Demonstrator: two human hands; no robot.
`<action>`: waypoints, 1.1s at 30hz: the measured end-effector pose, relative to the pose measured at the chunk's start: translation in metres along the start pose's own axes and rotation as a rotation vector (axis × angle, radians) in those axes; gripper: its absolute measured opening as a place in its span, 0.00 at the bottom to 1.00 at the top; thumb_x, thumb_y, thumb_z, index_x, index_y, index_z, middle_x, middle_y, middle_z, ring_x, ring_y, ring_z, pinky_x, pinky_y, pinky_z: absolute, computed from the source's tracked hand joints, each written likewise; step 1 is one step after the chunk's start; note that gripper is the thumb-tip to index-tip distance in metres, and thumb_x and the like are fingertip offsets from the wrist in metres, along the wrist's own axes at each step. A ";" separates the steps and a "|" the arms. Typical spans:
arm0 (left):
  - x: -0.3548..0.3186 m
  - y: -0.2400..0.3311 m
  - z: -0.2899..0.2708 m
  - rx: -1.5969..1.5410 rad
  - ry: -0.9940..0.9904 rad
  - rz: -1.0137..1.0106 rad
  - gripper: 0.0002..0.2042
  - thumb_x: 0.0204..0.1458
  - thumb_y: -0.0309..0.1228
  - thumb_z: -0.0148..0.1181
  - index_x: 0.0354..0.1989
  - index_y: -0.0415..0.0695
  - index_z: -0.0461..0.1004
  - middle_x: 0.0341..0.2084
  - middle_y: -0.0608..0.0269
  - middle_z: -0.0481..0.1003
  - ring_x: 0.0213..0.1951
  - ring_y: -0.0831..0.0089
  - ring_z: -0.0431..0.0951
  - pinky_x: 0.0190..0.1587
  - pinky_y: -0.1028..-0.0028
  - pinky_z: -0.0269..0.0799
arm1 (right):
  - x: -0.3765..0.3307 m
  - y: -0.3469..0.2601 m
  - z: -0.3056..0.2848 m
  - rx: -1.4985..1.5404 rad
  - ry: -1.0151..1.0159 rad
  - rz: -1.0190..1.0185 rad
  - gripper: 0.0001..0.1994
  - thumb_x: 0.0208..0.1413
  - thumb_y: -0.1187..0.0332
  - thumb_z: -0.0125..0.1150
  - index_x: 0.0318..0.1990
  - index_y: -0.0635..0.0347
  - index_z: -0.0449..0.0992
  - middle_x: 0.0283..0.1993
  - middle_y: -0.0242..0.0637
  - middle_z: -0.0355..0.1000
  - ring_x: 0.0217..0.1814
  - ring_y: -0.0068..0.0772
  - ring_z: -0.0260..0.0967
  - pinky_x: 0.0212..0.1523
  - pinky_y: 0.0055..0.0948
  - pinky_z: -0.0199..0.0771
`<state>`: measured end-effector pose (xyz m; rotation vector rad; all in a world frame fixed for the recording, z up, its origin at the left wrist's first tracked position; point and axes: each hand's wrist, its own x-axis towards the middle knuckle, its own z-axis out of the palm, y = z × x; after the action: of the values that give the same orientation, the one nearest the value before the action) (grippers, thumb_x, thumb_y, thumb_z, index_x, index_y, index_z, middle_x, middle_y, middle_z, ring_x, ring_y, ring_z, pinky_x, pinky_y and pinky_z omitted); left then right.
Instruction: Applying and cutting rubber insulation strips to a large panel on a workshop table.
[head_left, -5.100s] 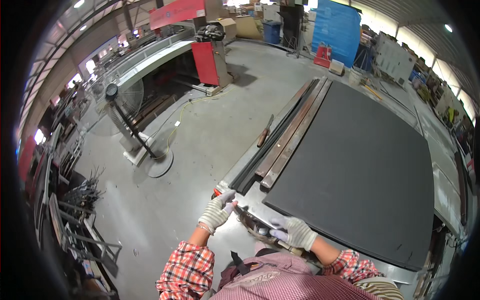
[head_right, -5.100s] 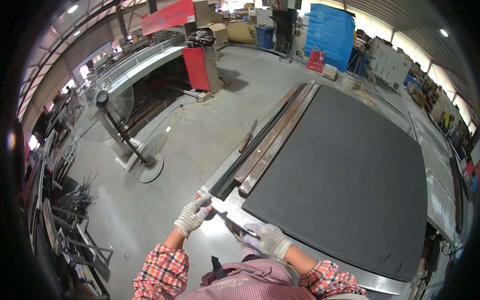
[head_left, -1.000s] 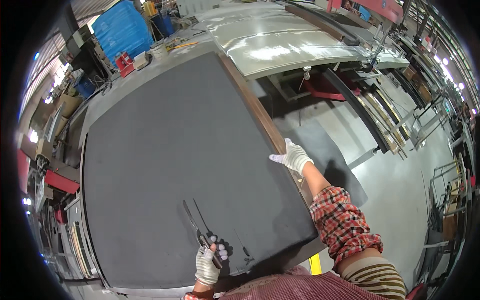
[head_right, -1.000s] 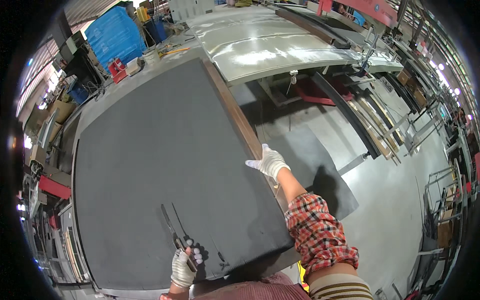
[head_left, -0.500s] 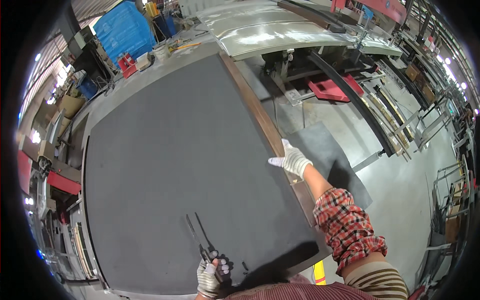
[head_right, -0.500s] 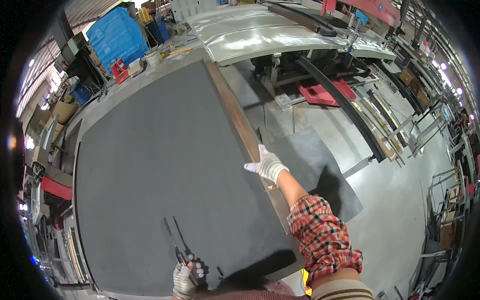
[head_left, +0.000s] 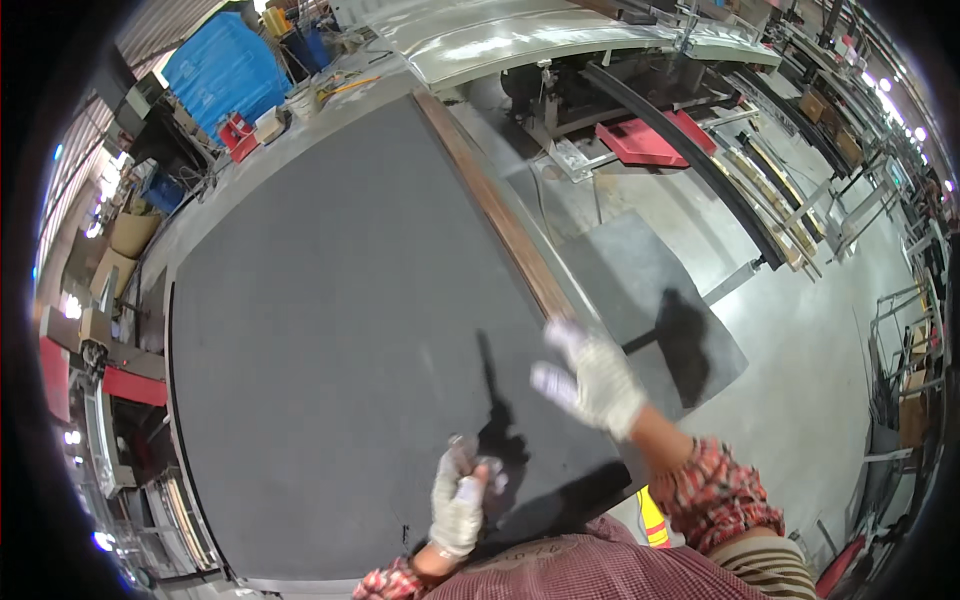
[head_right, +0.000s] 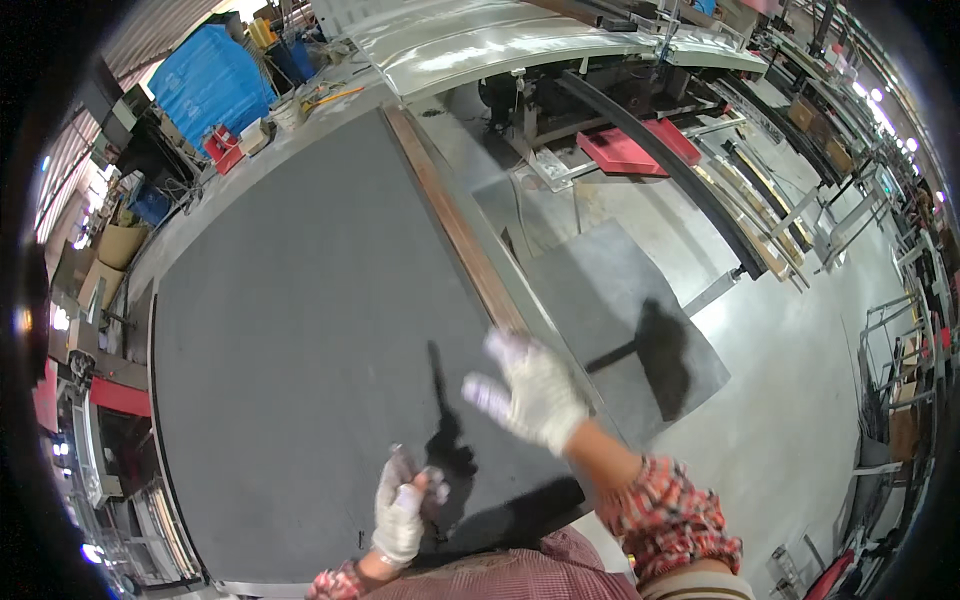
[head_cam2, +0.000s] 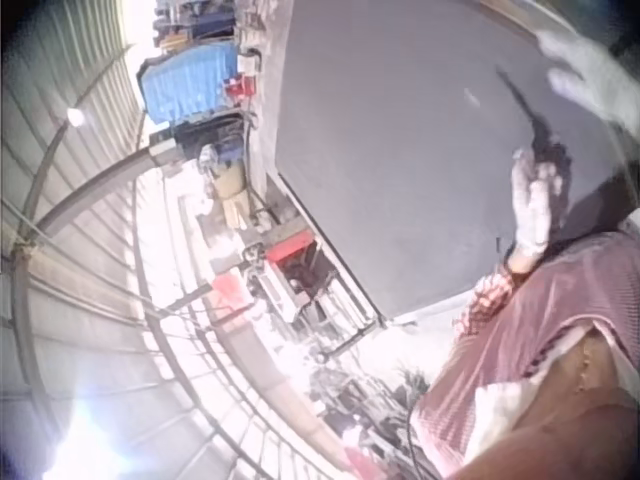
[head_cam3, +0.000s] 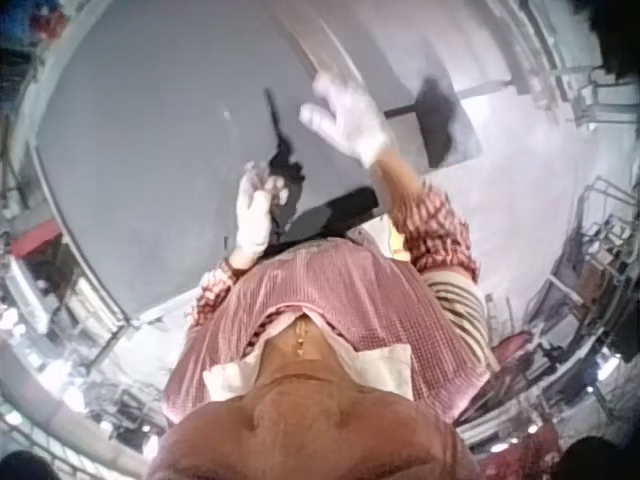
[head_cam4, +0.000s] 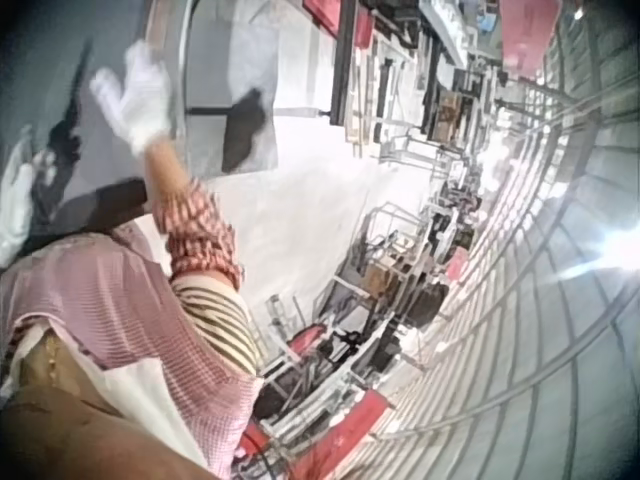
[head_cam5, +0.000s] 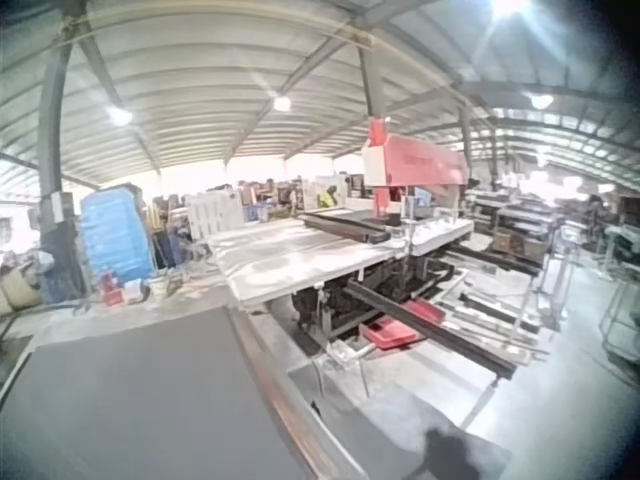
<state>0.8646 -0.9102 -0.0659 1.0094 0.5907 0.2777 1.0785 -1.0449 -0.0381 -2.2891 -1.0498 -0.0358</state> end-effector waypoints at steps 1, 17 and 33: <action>0.004 0.001 0.011 0.236 -0.094 0.000 0.26 0.55 0.28 0.52 0.61 0.40 0.53 0.40 0.62 0.68 0.34 0.75 0.72 0.38 0.74 0.72 | -0.031 -0.017 -0.005 0.310 -0.295 0.037 0.37 0.53 0.41 0.49 0.53 0.73 0.63 0.52 0.58 0.65 0.56 0.53 0.62 0.57 0.39 0.61; 0.162 0.009 0.064 1.660 -0.317 0.914 0.24 0.50 0.41 0.52 0.57 0.48 0.64 0.58 0.54 0.61 0.61 0.53 0.57 0.63 0.57 0.46 | -0.099 -0.027 -0.022 1.154 0.199 0.721 0.08 0.55 0.70 0.55 0.40 0.62 0.67 0.28 0.33 0.68 0.23 0.17 0.65 0.21 0.18 0.68; 0.178 -0.001 0.057 1.670 -0.338 0.859 0.23 0.48 0.41 0.52 0.55 0.55 0.66 0.58 0.54 0.60 0.61 0.52 0.56 0.63 0.54 0.44 | -0.045 0.000 -0.014 1.246 0.034 0.822 0.10 0.58 0.64 0.49 0.42 0.59 0.70 0.24 0.30 0.67 0.20 0.18 0.60 0.20 0.20 0.62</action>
<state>1.0426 -0.8659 -0.1036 2.8603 -0.1143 0.3236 1.0511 -1.0829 -0.0390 -1.3438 0.0640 0.6974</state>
